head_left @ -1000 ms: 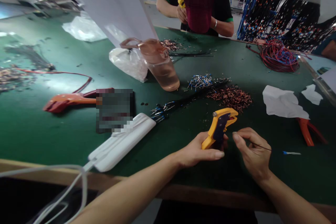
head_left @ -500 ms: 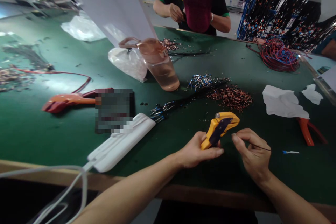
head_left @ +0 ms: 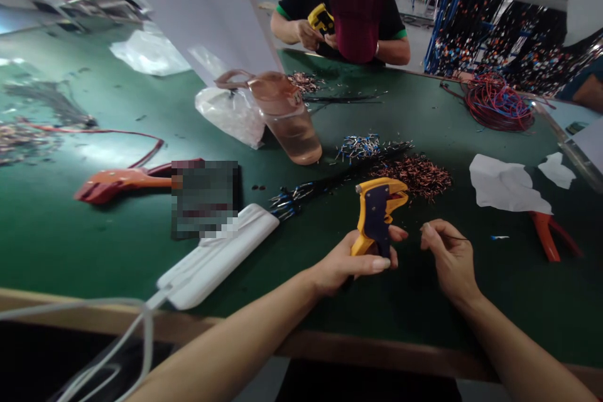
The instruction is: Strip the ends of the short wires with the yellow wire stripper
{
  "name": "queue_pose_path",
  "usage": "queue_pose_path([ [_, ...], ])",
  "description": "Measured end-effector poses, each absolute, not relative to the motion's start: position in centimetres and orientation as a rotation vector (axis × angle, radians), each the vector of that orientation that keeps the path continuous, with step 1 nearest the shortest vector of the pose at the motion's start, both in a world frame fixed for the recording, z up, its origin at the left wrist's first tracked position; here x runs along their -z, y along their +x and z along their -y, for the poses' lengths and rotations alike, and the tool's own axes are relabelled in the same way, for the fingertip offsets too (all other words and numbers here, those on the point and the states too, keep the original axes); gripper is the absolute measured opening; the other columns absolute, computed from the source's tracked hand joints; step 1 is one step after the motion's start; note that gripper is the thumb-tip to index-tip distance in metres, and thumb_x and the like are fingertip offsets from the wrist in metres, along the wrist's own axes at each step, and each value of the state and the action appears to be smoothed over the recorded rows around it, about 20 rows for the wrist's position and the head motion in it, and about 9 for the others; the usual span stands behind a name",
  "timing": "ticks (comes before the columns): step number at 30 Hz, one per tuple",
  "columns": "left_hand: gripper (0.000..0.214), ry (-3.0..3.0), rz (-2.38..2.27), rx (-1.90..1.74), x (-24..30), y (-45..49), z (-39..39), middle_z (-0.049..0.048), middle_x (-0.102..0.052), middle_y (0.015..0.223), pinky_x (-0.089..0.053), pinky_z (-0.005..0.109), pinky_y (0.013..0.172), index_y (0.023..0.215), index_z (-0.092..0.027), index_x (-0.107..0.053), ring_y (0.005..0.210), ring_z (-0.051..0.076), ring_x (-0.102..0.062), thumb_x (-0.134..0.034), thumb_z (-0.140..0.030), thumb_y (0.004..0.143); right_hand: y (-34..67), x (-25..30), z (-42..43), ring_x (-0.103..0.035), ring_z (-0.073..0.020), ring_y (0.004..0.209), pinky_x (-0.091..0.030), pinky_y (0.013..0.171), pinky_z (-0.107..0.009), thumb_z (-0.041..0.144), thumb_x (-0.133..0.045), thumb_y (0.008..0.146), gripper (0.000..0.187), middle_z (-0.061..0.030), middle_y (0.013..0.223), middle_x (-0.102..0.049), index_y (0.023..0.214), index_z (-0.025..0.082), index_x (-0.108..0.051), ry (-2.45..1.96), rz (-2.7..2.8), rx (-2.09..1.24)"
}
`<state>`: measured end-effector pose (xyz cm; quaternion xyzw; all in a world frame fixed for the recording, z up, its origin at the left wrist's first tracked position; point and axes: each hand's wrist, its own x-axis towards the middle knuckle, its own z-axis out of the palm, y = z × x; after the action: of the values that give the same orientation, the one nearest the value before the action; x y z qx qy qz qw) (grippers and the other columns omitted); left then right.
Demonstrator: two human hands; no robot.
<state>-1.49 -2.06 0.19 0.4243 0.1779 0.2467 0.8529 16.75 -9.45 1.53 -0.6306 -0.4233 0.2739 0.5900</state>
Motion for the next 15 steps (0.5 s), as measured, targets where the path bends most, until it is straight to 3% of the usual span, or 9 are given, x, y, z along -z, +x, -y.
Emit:
queue_pose_path([
  [3,0.046,0.912,-0.348,-0.539,-0.5,-1.6,2.0,0.0127,-0.063,0.128,-0.048,0.034,0.078,0.105,-0.017,-0.071,0.080,0.018,-0.064,-0.086,-0.035,0.065,16.6,-1.2,9.4,-0.048,-0.0124,0.054,-0.042,0.049,-0.023,0.047,-0.068,0.083,0.035,0.0018,0.056,-0.053,0.061,0.019,-0.063,-1.508,1.035,-0.660],
  [8,0.051,0.987,-0.444,-0.445,-1.0,-1.7,1.8,0.0065,-0.071,0.086,-0.045,0.033,0.078,0.112,-0.014,-0.069,0.078,0.019,-0.061,-0.083,-0.037,0.068,16.5,-1.1,9.4,-0.050,-0.0125,0.053,-0.042,0.050,-0.024,0.044,-0.069,0.082,0.032,0.0015,0.057,-0.056,0.063,0.019,-0.066,-1.516,1.097,-0.679],
  [15,0.055,1.034,-0.447,-0.367,0.1,-1.5,1.6,0.0059,-0.070,0.081,-0.041,0.031,0.072,0.108,-0.012,-0.071,0.076,0.019,-0.059,-0.084,-0.044,0.065,16.8,-1.1,9.5,-0.059,-0.0148,0.058,-0.048,0.055,-0.025,0.033,-0.069,0.084,0.022,-0.0010,0.063,-0.066,0.066,0.020,-0.070,-1.498,1.181,-0.664],
])
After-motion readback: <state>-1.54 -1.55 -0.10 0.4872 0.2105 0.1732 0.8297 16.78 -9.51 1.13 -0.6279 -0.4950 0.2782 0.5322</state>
